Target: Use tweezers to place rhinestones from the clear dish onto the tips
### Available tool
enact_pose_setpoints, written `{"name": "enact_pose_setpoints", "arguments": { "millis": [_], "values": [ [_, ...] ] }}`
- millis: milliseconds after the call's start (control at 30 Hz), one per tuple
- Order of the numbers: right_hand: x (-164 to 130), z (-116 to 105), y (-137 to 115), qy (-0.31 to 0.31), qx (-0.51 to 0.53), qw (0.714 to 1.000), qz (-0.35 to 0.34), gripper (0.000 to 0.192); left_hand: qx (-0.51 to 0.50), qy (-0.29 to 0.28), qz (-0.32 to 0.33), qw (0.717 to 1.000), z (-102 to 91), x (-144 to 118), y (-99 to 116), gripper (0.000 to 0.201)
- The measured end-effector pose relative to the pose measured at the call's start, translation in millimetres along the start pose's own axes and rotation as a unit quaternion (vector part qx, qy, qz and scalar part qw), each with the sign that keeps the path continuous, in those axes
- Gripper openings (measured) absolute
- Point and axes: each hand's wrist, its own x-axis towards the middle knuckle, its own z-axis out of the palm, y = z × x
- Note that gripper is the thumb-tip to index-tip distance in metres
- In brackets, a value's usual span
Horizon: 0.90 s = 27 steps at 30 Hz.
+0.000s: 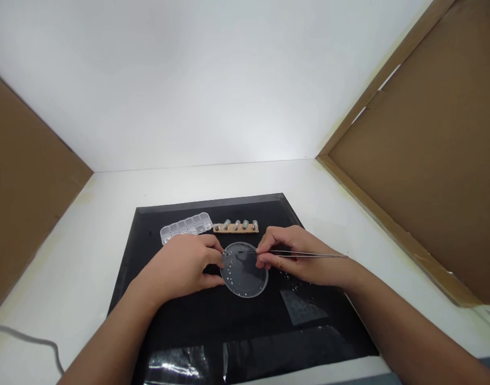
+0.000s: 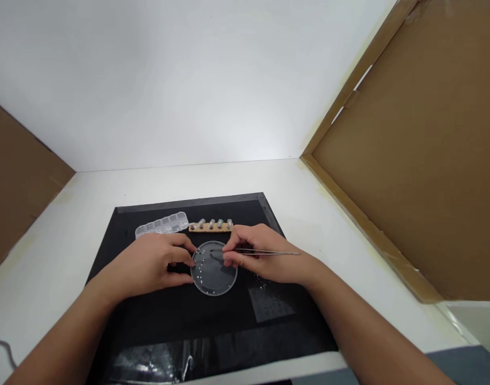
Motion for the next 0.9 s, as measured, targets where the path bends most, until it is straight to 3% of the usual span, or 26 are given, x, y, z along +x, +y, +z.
{"name": "enact_pose_setpoints", "arguments": {
  "millis": [200,333,767,900],
  "values": [
    [-0.7,3.1,0.7,-0.046,0.016,0.999,-0.008,0.021,-0.01,-0.003,-0.002,1.0,-0.1,1.0,0.5,0.032],
    [0.5,2.8,4.3,-0.029,-0.018,0.999,-0.016,0.023,0.001,-0.018,-0.017,1.0,-2.6,1.3,2.7,0.041],
    [2.7,7.3,6.6,-0.021,0.034,0.999,0.01,0.025,0.023,-0.017,-0.016,0.999,-0.9,1.4,4.2,0.044],
    [1.8,3.2,7.2,-0.017,0.044,0.999,-0.012,0.024,0.012,-0.012,-0.015,1.0,-1.8,0.8,6.4,0.044]
  ]
}}
